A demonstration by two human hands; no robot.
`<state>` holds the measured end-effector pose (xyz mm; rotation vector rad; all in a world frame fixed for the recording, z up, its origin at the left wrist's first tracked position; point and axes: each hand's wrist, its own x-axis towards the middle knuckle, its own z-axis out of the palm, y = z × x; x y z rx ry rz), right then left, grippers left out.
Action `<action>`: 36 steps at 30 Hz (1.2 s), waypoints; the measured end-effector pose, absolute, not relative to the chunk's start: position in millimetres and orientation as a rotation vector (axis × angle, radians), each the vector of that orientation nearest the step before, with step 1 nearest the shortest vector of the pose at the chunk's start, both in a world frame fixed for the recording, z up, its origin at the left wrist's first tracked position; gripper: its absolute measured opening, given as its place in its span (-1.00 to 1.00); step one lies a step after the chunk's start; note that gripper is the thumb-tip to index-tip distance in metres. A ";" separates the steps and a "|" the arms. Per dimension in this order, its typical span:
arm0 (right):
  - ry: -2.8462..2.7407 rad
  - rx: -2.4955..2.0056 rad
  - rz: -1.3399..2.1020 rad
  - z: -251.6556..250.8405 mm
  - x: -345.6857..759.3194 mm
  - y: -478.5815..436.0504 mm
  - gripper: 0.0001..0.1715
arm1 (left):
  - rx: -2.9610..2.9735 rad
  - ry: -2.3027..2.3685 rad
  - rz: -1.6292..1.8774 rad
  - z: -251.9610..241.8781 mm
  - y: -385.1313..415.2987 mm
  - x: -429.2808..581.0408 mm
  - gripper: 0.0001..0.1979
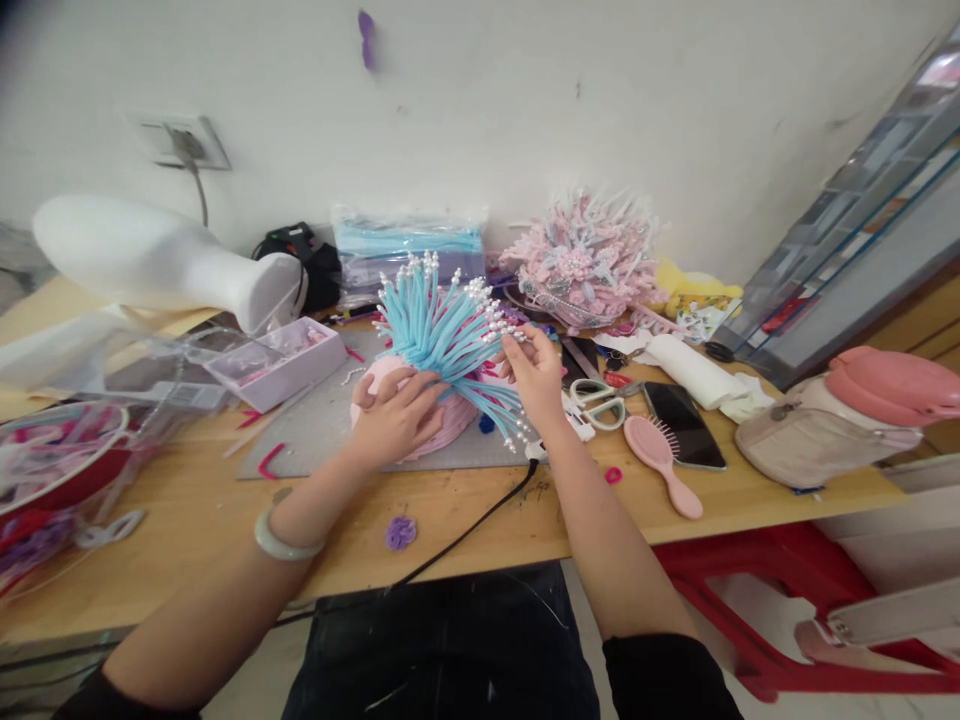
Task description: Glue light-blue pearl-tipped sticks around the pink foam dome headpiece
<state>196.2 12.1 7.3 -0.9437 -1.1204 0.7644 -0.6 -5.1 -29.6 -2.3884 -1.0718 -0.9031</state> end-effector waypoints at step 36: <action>-1.149 -0.958 0.748 6.6 196.4 11.2 -0.62 | -2.408 -1.033 -0.845 -22.7 -3.7 -6.0 -0.70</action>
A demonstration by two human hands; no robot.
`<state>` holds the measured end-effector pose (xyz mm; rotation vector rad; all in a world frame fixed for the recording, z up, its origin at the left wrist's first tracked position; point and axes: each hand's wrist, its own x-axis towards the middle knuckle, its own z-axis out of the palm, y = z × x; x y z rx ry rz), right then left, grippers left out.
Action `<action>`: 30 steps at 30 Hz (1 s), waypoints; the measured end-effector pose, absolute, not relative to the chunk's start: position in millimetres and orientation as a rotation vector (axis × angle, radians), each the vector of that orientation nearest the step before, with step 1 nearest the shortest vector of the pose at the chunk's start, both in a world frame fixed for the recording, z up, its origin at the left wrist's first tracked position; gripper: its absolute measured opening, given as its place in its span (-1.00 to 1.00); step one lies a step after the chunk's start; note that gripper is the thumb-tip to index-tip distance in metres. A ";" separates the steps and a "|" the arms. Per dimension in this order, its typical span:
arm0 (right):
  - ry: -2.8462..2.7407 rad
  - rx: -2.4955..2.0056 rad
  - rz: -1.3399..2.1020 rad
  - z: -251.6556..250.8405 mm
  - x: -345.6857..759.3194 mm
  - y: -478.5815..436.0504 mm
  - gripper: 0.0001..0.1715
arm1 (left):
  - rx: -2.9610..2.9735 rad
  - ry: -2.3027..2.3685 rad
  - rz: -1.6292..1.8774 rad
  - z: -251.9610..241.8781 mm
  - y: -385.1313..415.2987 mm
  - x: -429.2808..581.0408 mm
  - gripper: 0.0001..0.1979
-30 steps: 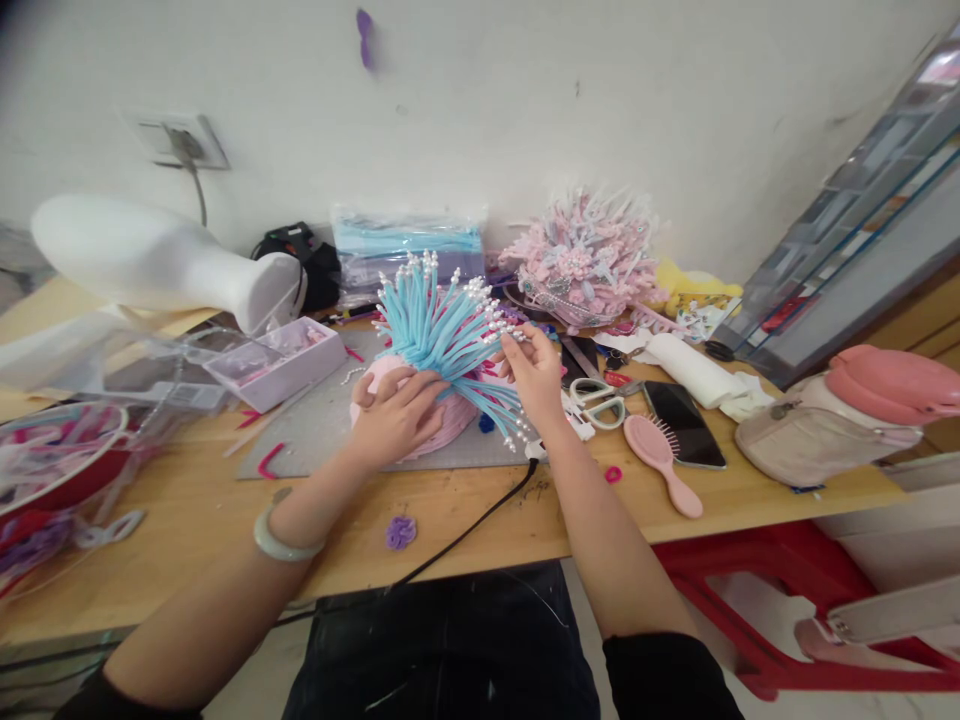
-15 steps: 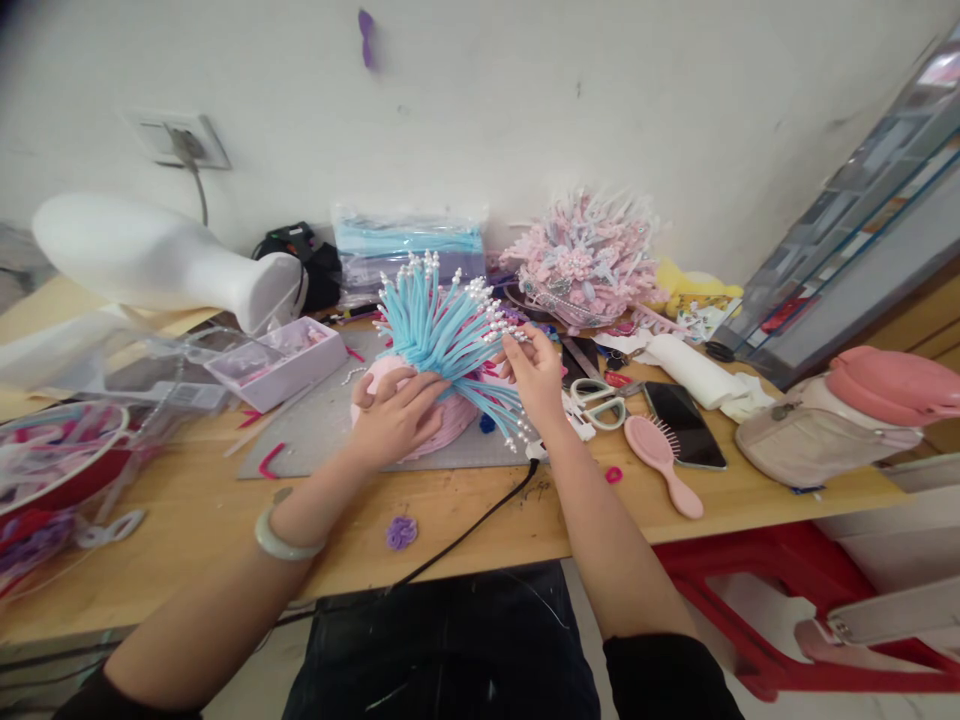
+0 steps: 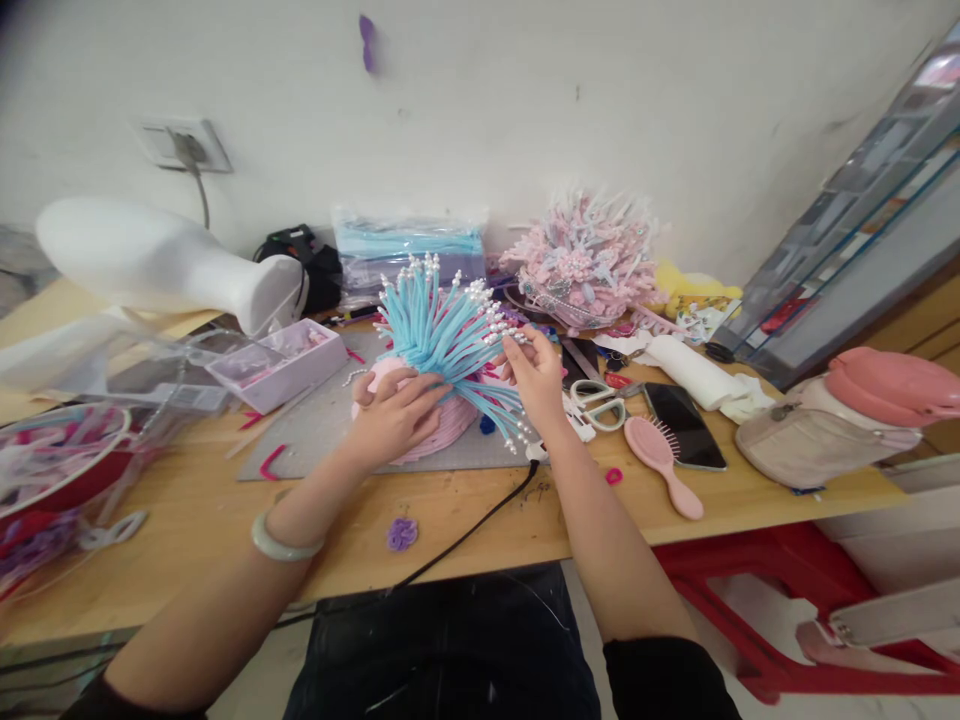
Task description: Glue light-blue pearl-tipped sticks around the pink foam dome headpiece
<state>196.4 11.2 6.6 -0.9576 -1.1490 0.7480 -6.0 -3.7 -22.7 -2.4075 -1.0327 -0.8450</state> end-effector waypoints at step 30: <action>-1.162 -1.019 0.752 6.7 197.0 11.1 -0.59 | -2.519 -1.119 -0.761 -16.1 -7.9 -1.9 -0.67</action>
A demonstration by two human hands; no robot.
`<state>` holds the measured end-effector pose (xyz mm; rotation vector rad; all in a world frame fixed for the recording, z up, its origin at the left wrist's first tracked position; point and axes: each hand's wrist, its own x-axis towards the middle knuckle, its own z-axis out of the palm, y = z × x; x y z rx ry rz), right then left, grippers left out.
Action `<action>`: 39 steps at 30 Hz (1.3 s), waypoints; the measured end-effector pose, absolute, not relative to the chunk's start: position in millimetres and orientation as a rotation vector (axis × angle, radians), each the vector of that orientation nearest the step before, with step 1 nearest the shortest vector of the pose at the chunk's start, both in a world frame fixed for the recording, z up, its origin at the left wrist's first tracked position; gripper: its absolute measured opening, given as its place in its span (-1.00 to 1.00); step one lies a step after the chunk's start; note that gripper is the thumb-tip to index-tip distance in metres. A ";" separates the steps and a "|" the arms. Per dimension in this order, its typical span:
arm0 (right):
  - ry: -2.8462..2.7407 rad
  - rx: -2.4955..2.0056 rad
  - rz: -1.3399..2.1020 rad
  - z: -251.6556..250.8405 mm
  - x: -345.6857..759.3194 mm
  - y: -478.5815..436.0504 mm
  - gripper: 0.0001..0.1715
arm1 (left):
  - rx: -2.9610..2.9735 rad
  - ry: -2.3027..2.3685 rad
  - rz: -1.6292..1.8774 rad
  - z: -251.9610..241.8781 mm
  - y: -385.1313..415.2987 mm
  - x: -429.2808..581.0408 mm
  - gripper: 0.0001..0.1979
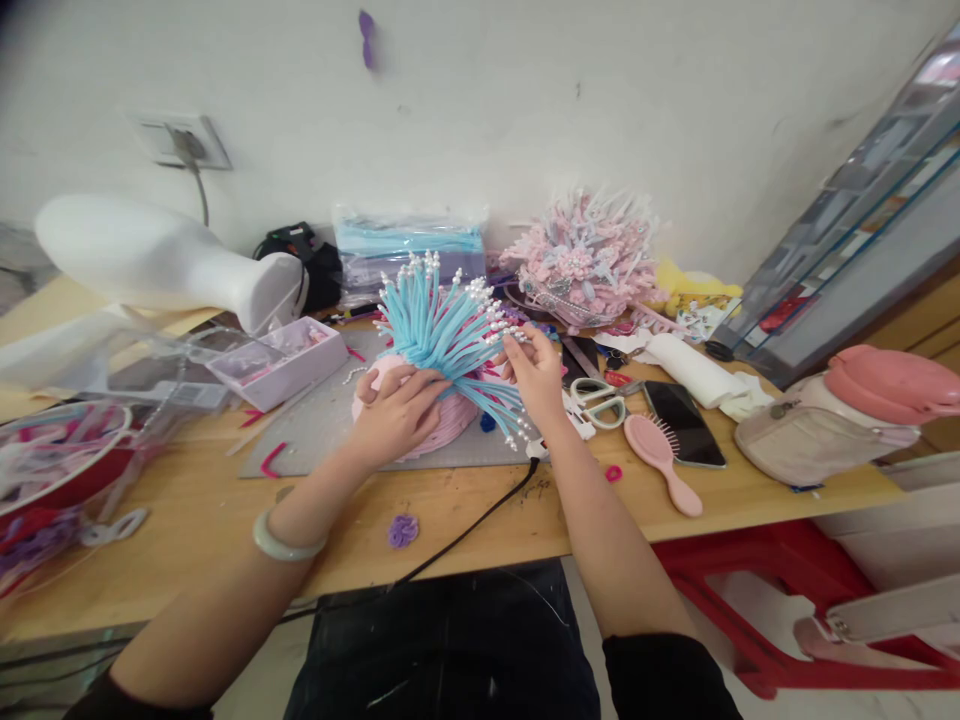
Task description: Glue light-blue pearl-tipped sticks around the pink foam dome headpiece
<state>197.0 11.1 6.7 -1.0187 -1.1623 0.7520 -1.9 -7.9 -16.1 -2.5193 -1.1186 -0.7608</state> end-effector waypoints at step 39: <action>-1.032 -1.317 0.900 4.2 237.5 28.2 -0.28 | -2.564 -1.149 -0.754 -14.7 -8.1 -1.5 -0.66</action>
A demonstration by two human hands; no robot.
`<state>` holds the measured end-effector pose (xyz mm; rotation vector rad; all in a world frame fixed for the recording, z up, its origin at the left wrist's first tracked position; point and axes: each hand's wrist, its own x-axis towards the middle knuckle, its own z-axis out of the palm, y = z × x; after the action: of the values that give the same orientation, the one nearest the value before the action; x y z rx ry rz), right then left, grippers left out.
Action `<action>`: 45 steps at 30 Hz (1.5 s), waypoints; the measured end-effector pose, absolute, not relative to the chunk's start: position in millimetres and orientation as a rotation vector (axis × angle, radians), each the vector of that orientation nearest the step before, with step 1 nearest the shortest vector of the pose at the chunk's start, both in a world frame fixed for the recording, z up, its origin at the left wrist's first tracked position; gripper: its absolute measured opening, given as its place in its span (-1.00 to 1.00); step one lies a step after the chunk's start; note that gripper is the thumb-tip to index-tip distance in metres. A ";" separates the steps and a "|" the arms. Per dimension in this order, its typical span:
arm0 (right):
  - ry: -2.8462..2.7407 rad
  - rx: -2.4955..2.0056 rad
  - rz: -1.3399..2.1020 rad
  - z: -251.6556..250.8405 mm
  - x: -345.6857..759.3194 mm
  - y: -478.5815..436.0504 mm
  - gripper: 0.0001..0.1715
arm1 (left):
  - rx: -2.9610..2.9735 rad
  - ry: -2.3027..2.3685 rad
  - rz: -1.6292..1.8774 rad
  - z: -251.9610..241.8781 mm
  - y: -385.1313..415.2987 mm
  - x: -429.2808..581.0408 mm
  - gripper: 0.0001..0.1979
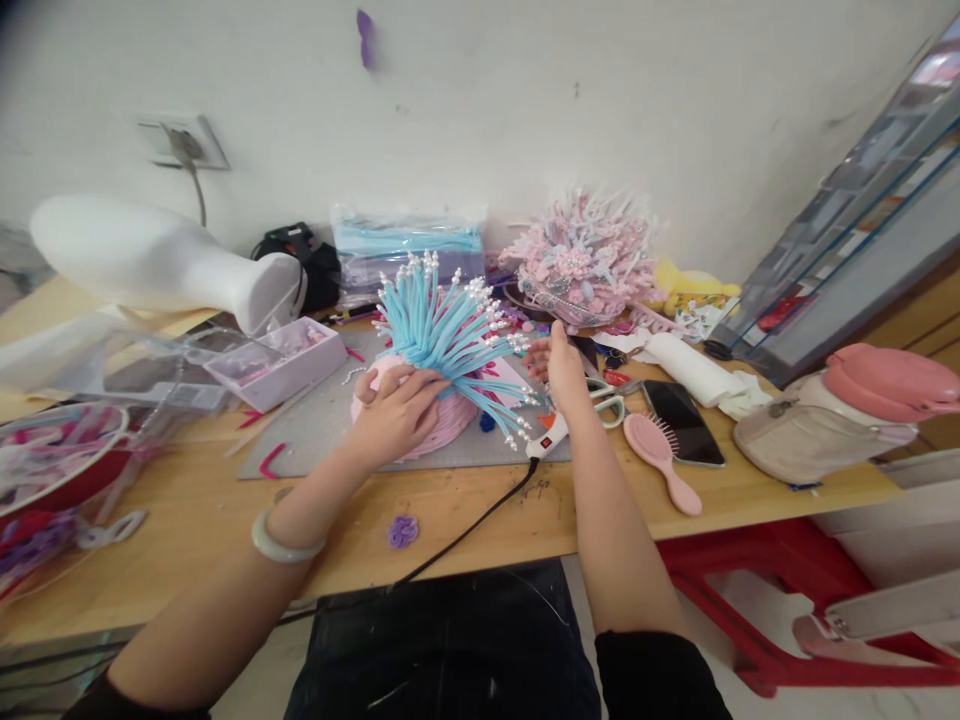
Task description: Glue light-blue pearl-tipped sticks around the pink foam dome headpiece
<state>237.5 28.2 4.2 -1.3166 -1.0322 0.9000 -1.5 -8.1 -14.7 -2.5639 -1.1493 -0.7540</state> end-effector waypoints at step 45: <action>-1.402 -1.305 0.647 6.6 215.1 15.6 -0.62 | -2.588 -1.168 -0.741 -11.9 -9.5 -1.0 -0.66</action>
<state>215.1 15.6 6.6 -1.3048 -1.4024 0.6473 -1.0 -9.5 -11.9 -2.5880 -1.1677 -0.7415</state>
